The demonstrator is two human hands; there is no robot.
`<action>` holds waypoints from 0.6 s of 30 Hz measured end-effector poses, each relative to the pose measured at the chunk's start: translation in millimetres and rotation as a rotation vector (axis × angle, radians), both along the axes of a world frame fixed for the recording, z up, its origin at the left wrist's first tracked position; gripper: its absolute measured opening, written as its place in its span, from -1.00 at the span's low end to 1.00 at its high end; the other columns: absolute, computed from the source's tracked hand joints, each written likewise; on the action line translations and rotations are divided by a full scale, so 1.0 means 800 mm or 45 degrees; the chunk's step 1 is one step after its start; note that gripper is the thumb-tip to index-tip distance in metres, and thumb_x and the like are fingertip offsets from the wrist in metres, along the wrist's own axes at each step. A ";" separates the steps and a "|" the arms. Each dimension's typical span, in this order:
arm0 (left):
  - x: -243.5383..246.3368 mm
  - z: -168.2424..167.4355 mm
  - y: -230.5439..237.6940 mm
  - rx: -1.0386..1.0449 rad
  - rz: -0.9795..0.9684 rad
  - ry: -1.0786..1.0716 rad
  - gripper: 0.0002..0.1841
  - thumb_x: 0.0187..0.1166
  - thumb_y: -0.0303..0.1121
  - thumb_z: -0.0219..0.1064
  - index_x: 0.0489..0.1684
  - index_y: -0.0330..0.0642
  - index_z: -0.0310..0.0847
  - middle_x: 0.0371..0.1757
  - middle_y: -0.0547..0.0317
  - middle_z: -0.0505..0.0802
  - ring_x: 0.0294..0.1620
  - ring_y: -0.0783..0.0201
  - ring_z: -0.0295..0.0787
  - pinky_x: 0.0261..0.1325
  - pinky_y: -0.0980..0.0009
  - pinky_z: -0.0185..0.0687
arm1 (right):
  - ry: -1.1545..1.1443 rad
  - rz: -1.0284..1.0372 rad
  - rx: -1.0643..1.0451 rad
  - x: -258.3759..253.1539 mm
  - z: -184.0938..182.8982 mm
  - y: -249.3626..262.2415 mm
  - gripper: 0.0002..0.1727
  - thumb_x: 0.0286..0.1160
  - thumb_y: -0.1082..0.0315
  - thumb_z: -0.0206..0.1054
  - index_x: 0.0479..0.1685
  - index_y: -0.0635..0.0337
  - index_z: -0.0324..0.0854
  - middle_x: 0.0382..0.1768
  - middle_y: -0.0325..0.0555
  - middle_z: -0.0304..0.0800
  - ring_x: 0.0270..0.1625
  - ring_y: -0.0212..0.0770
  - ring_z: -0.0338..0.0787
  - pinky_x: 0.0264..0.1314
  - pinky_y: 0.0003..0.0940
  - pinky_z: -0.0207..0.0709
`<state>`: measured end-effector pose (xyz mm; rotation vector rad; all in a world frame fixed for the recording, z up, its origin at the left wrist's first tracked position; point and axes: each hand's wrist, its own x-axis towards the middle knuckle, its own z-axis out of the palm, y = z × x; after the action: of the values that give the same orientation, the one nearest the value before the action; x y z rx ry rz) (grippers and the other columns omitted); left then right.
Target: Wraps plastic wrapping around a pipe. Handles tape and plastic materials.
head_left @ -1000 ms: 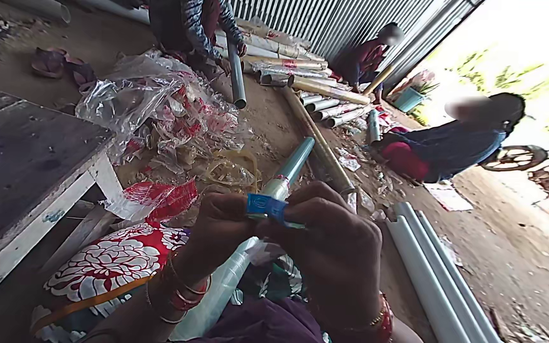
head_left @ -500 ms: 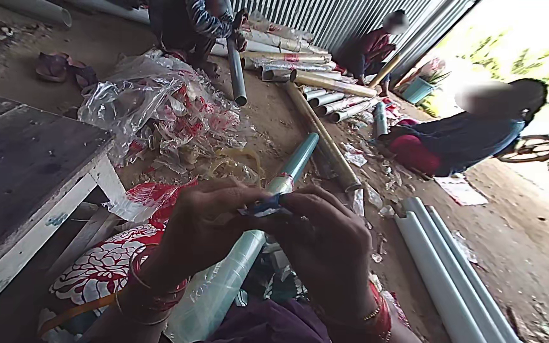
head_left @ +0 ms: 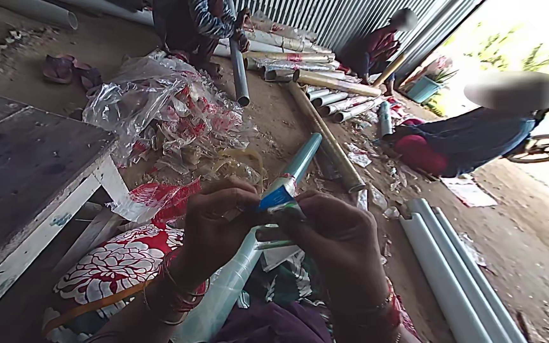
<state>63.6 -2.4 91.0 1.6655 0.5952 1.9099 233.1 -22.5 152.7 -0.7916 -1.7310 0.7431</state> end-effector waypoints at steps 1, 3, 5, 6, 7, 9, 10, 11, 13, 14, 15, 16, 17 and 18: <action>0.001 -0.001 0.000 -0.018 -0.015 -0.026 -0.88 0.33 -0.47 0.60 -0.29 -0.04 0.83 -0.12 0.46 0.82 -0.05 0.59 0.78 0.01 0.66 0.78 | 0.022 0.038 -0.039 0.001 0.000 0.002 -0.95 0.34 0.54 0.46 -0.39 0.20 0.77 -0.38 -0.33 0.82 -0.29 -0.56 0.78 -0.12 -0.64 0.73; 0.006 -0.003 0.001 -0.085 -0.063 -0.108 -0.85 0.29 -0.49 0.62 -0.31 0.00 0.84 -0.12 0.46 0.84 -0.05 0.57 0.80 0.00 0.64 0.80 | 0.037 0.077 -0.085 0.002 -0.002 0.005 -0.95 0.37 0.53 0.46 -0.36 0.20 0.76 -0.37 -0.31 0.83 -0.28 -0.53 0.80 -0.10 -0.60 0.75; 0.011 -0.005 -0.001 -0.202 -0.133 -0.232 -0.82 0.29 -0.52 0.61 -0.28 0.01 0.86 -0.13 0.44 0.85 -0.09 0.56 0.82 -0.04 0.62 0.82 | 0.036 0.074 -0.075 0.002 -0.004 0.009 -0.95 0.37 0.54 0.45 -0.35 0.21 0.76 -0.36 -0.31 0.83 -0.28 -0.53 0.79 -0.10 -0.60 0.74; 0.014 -0.004 -0.002 -0.295 -0.172 -0.310 -0.80 0.31 -0.57 0.59 -0.24 -0.01 0.86 -0.16 0.43 0.88 -0.14 0.55 0.84 -0.06 0.60 0.84 | 0.021 0.040 -0.024 0.000 -0.007 0.013 -0.95 0.35 0.55 0.46 -0.37 0.22 0.76 -0.36 -0.29 0.83 -0.27 -0.53 0.80 -0.10 -0.60 0.75; 0.017 0.000 -0.002 -0.426 -0.208 -0.394 -0.78 0.34 -0.62 0.54 -0.21 -0.05 0.86 -0.23 0.41 0.93 -0.22 0.55 0.86 -0.09 0.58 0.83 | -0.015 -0.025 0.076 -0.003 -0.011 0.016 -0.96 0.33 0.55 0.47 -0.40 0.24 0.76 -0.35 -0.29 0.84 -0.27 -0.55 0.80 -0.11 -0.63 0.74; 0.019 0.009 0.000 -0.700 -0.287 -0.463 -0.82 0.46 -0.63 0.40 -0.13 -0.18 0.84 -0.29 0.30 0.93 -0.24 0.50 0.86 -0.03 0.56 0.79 | -0.093 -0.172 0.296 -0.009 -0.021 0.026 -0.96 0.28 0.53 0.48 -0.45 0.29 0.76 -0.34 -0.25 0.83 -0.29 -0.61 0.75 -0.16 -0.72 0.68; 0.017 0.011 0.002 -0.774 -0.333 -0.456 -0.82 0.51 -0.61 0.35 -0.08 -0.22 0.82 -0.25 0.28 0.94 -0.19 0.51 0.86 0.02 0.58 0.77 | -0.114 -0.206 0.350 -0.012 -0.025 0.030 -0.95 0.29 0.52 0.48 -0.44 0.31 0.77 -0.34 -0.23 0.83 -0.30 -0.62 0.73 -0.17 -0.73 0.65; 0.015 0.011 0.004 -0.814 -0.377 -0.460 -0.83 0.53 -0.60 0.32 -0.08 -0.21 0.80 -0.20 0.30 0.94 -0.12 0.53 0.86 0.09 0.58 0.75 | -0.112 -0.205 0.362 -0.015 -0.026 0.033 -0.95 0.31 0.52 0.48 -0.42 0.33 0.78 -0.34 -0.22 0.84 -0.30 -0.61 0.73 -0.16 -0.72 0.65; 0.009 0.011 0.007 -0.829 -0.450 -0.538 -0.82 0.52 -0.66 0.30 -0.18 -0.17 0.77 -0.27 0.36 0.93 -0.17 0.57 0.85 0.08 0.58 0.76 | -0.099 -0.191 0.374 -0.020 -0.024 0.038 -0.94 0.32 0.50 0.47 -0.40 0.33 0.78 -0.34 -0.22 0.85 -0.28 -0.58 0.76 -0.13 -0.70 0.68; 0.007 0.011 0.010 -0.819 -0.474 -0.598 -0.79 0.49 -0.69 0.30 -0.29 -0.14 0.77 -0.35 0.37 0.92 -0.25 0.56 0.84 0.00 0.57 0.76 | -0.093 -0.184 0.387 -0.022 -0.021 0.040 -0.94 0.32 0.49 0.47 -0.39 0.32 0.78 -0.34 -0.22 0.86 -0.26 -0.57 0.78 -0.11 -0.69 0.69; 0.006 0.009 0.013 -0.792 -0.485 -0.648 -0.77 0.44 -0.69 0.32 -0.40 -0.11 0.79 -0.43 0.38 0.89 -0.33 0.57 0.80 -0.10 0.58 0.74 | -0.079 -0.171 0.383 -0.024 -0.017 0.041 -0.94 0.32 0.48 0.46 -0.38 0.31 0.79 -0.34 -0.23 0.86 -0.25 -0.57 0.79 -0.10 -0.68 0.70; 0.006 0.007 0.014 -0.759 -0.483 -0.686 -0.76 0.39 -0.69 0.34 -0.49 -0.09 0.79 -0.47 0.38 0.86 -0.38 0.56 0.77 -0.15 0.58 0.71 | -0.062 -0.152 0.348 -0.027 -0.013 0.041 -0.94 0.30 0.48 0.46 -0.38 0.30 0.79 -0.36 -0.25 0.86 -0.27 -0.58 0.80 -0.12 -0.69 0.71; 0.005 0.005 0.014 -0.722 -0.459 -0.725 -0.75 0.34 -0.70 0.38 -0.54 -0.09 0.81 -0.50 0.36 0.87 -0.40 0.56 0.78 -0.17 0.58 0.72 | -0.047 -0.132 0.277 -0.028 -0.009 0.039 -0.95 0.28 0.48 0.46 -0.39 0.28 0.80 -0.39 -0.28 0.86 -0.31 -0.59 0.80 -0.15 -0.68 0.71; 0.005 0.005 0.012 -0.691 -0.423 -0.754 -0.74 0.29 -0.73 0.41 -0.57 -0.09 0.82 -0.51 0.34 0.88 -0.41 0.55 0.80 -0.18 0.58 0.75 | -0.030 -0.106 0.183 -0.030 -0.004 0.036 -0.97 0.28 0.49 0.46 -0.38 0.25 0.80 -0.42 -0.31 0.86 -0.34 -0.58 0.80 -0.19 -0.67 0.71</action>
<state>67.3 7.1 94.8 0.7527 0.4920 1.6772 209.3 6.1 149.2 -0.7714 -1.7407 0.5489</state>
